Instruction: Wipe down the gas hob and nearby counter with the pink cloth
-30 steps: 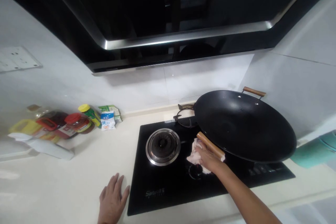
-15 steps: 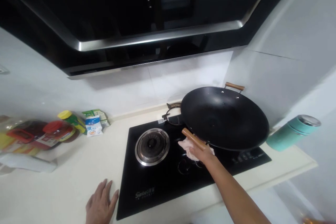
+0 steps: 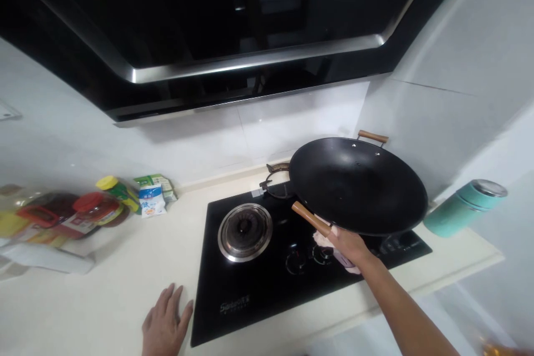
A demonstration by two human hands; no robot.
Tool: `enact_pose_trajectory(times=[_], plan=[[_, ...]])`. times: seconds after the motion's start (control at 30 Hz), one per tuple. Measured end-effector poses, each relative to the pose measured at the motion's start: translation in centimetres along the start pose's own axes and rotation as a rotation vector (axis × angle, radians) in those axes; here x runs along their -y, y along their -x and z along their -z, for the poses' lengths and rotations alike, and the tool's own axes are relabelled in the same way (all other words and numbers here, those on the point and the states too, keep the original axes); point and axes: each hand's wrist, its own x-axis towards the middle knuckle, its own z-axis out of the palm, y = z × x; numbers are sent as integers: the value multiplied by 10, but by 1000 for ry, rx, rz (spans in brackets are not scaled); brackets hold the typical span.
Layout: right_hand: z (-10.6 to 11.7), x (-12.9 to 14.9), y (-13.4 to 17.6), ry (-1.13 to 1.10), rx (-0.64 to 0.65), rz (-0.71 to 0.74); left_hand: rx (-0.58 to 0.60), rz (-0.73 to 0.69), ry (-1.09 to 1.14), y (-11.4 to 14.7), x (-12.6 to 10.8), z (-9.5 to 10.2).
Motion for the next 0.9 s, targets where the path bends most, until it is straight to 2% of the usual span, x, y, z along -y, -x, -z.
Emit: enact_pose_trajectory(times=[0.17, 0.27, 0.4, 0.53, 0.7, 0.8, 0.9], plan=[[-3, -40, 24, 32, 33, -17, -9, -2, 4, 0, 1, -2], [-3, -71, 32, 178, -7, 1, -6, -9, 7, 1, 1, -2], [5, -95, 24, 428, -80, -157, 3, -1, 3, 1, 0, -1], [-4, -75, 34, 484, -114, -211, 5, 4, 0, 0, -3, 0], [-47, -26, 91, 419, -163, 20, -5, -2, -13, -1, -4, -1], [-67, -5, 126, 328, -198, 51, -5, 0, -17, -2, -4, -2], [-79, 18, 148, 240, -154, 138, 12, 9, -16, -2, -5, -2]])
